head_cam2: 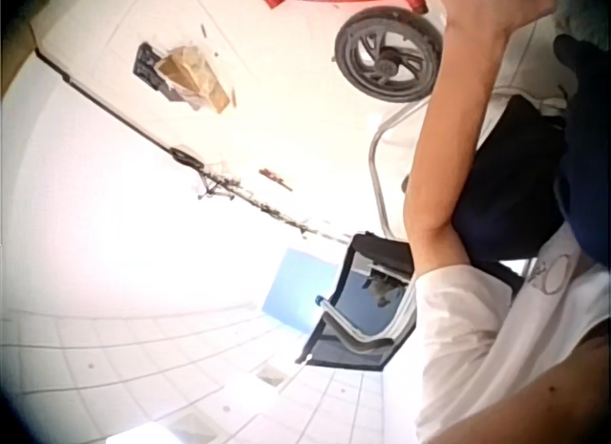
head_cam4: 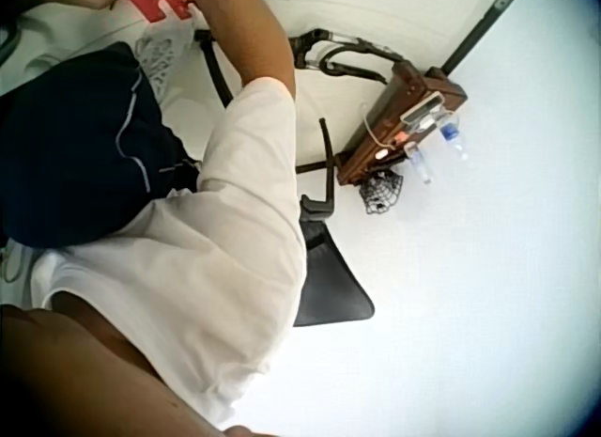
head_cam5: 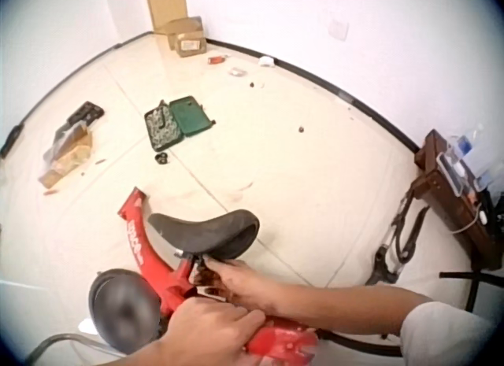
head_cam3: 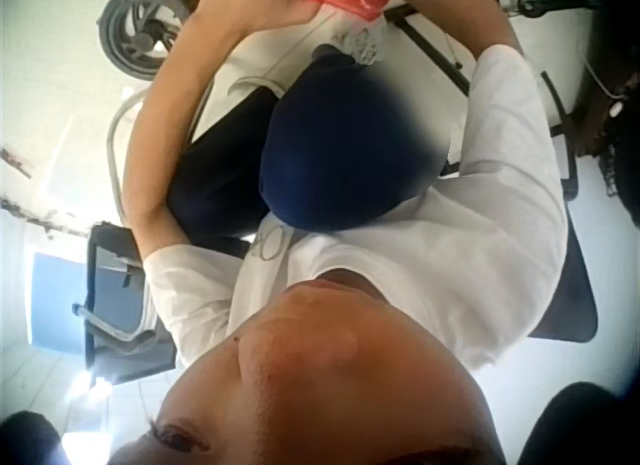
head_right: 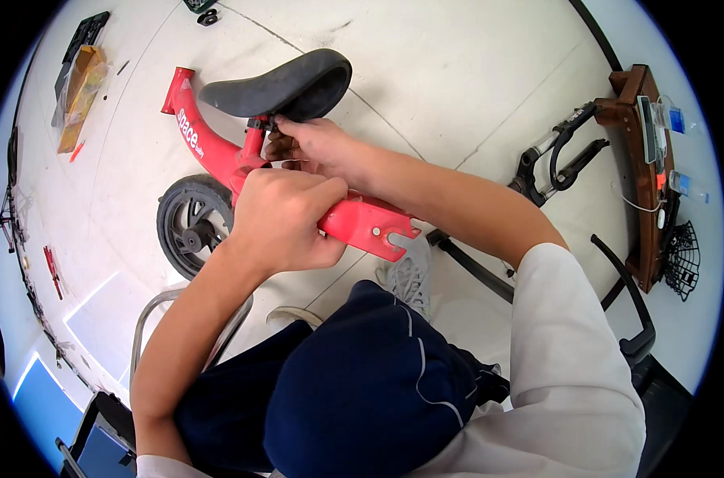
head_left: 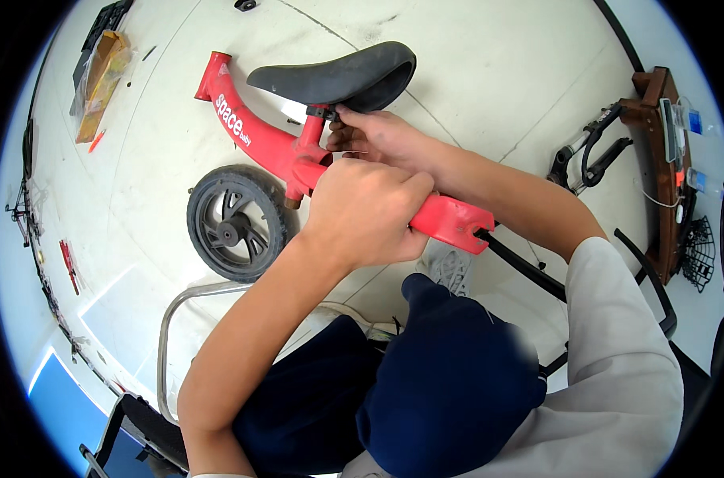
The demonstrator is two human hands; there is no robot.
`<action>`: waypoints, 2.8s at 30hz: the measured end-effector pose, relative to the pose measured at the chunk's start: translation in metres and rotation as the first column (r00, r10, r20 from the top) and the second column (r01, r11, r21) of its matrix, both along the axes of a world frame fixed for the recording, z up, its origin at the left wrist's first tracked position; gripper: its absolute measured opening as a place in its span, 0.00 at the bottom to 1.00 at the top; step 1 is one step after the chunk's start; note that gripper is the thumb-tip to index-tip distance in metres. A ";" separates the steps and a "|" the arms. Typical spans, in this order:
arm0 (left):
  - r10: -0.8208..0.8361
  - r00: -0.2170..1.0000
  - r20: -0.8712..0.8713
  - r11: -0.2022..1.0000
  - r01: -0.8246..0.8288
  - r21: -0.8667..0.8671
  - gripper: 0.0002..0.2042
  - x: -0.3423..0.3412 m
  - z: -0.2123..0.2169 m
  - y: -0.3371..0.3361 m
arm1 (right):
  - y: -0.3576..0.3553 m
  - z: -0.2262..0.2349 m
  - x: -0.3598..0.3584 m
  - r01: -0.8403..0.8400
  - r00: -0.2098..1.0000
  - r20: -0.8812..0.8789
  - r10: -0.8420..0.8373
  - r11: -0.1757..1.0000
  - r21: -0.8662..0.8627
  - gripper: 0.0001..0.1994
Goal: The person assembles a pink scooter by attaching the seat to the frame using a screwdriver and other tools. They handle the frame, seat, and various small parts, organizing them on a chair and the floor.
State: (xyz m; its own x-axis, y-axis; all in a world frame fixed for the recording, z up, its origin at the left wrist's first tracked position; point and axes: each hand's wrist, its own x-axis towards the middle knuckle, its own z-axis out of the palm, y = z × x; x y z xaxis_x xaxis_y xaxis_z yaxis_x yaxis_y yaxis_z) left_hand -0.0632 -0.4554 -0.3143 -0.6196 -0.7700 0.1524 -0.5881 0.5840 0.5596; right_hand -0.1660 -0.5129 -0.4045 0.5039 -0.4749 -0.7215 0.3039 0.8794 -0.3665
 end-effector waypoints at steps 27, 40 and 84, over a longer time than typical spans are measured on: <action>-0.028 0.996 0.090 0.993 0.018 0.114 0.08 -0.005 -0.002 0.003 | -0.009 -0.021 -0.009 -0.173 0.932 0.325 0.160 0.985 0.012 0.11; -0.056 0.991 0.124 0.985 0.034 0.172 0.08 -0.001 0.000 0.005 | 0.001 -0.001 -0.004 -0.071 0.994 0.093 0.066 0.996 0.058 0.10; 0.270 0.962 0.046 0.961 -0.266 -0.067 0.13 0.102 0.039 -0.076 | 0.026 -0.071 -0.035 -0.834 0.472 -0.871 -0.135 0.253 -0.491 0.09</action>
